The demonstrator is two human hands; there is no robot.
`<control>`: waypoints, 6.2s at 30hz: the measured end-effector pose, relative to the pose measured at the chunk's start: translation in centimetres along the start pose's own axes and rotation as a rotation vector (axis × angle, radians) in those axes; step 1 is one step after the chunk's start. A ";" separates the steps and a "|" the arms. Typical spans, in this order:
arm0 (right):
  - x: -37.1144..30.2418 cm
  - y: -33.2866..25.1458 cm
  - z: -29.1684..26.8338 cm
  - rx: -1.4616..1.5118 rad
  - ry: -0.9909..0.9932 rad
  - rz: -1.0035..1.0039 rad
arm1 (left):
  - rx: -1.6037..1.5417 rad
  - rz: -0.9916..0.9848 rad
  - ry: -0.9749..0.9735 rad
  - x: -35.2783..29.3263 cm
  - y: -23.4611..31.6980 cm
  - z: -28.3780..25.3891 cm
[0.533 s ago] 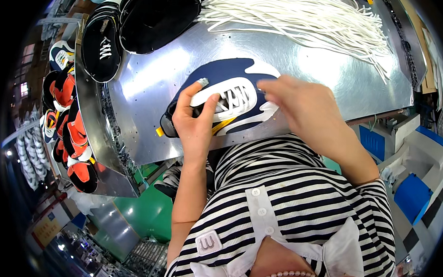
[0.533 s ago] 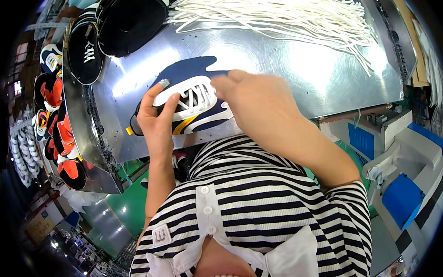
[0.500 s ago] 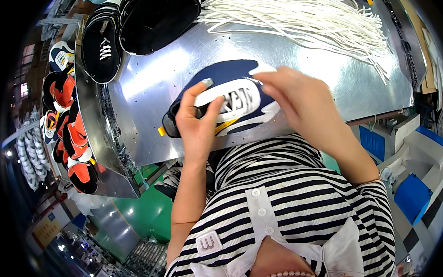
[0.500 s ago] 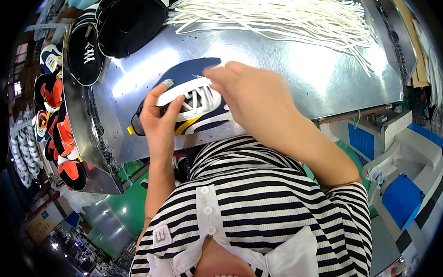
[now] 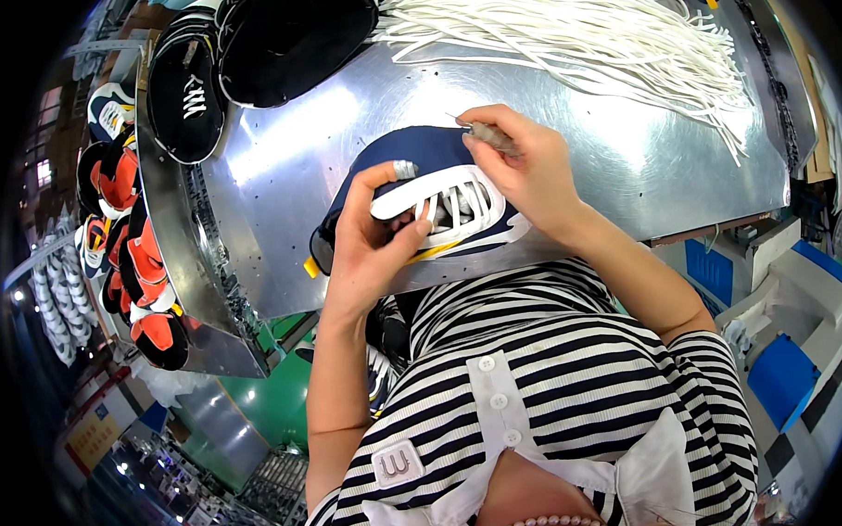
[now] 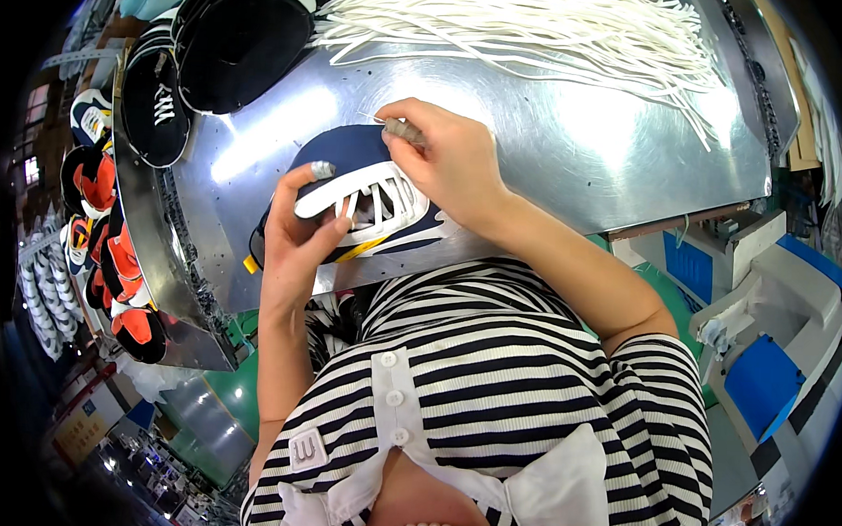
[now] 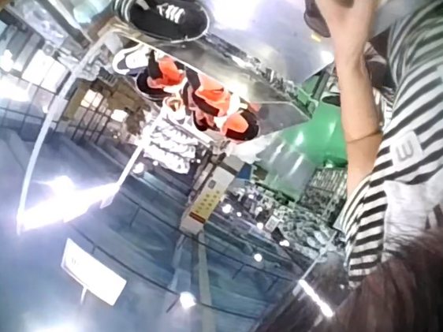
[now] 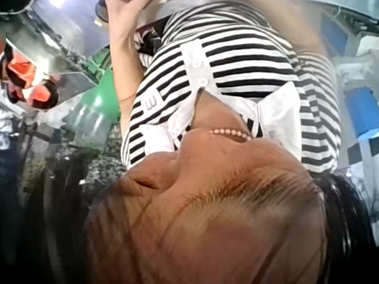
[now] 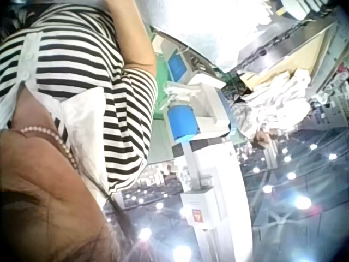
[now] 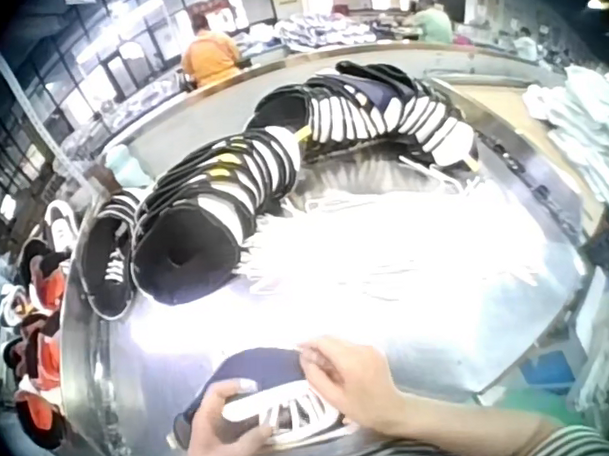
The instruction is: The person inserts white laces into the eyelets of a shoe upper, threading them through sequentially and pulling the ends to even them out on the work surface.
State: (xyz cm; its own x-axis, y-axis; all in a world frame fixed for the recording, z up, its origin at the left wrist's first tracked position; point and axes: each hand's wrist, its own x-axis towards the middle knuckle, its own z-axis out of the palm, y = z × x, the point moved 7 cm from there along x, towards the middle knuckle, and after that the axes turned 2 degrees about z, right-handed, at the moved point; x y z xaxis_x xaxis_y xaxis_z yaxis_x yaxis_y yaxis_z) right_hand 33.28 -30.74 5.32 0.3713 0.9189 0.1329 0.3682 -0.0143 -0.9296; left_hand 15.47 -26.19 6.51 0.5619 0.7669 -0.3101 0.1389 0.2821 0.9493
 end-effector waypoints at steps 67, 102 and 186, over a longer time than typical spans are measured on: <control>-5.2 -0.6 2.5 0.278 -0.247 0.423 | 1.003 0.651 0.003 -2.7 2.3 3.7; -2.3 -0.8 -3.3 -0.078 -0.096 0.003 | 0.993 1.128 0.186 -7.7 3.1 0.0; -0.8 -0.8 7.4 0.471 -0.398 0.287 | -0.209 -0.438 -0.198 -0.7 -2.9 -4.9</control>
State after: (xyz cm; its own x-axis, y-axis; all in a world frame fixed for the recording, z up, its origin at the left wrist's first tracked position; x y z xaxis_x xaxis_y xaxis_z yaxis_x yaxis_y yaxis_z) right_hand 26.36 -28.55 3.39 0.0232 0.9807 -0.1941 -0.1423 -0.1889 -0.9716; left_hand 10.65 -24.68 3.69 0.6340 0.4332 -0.6406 0.2409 0.6765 0.6959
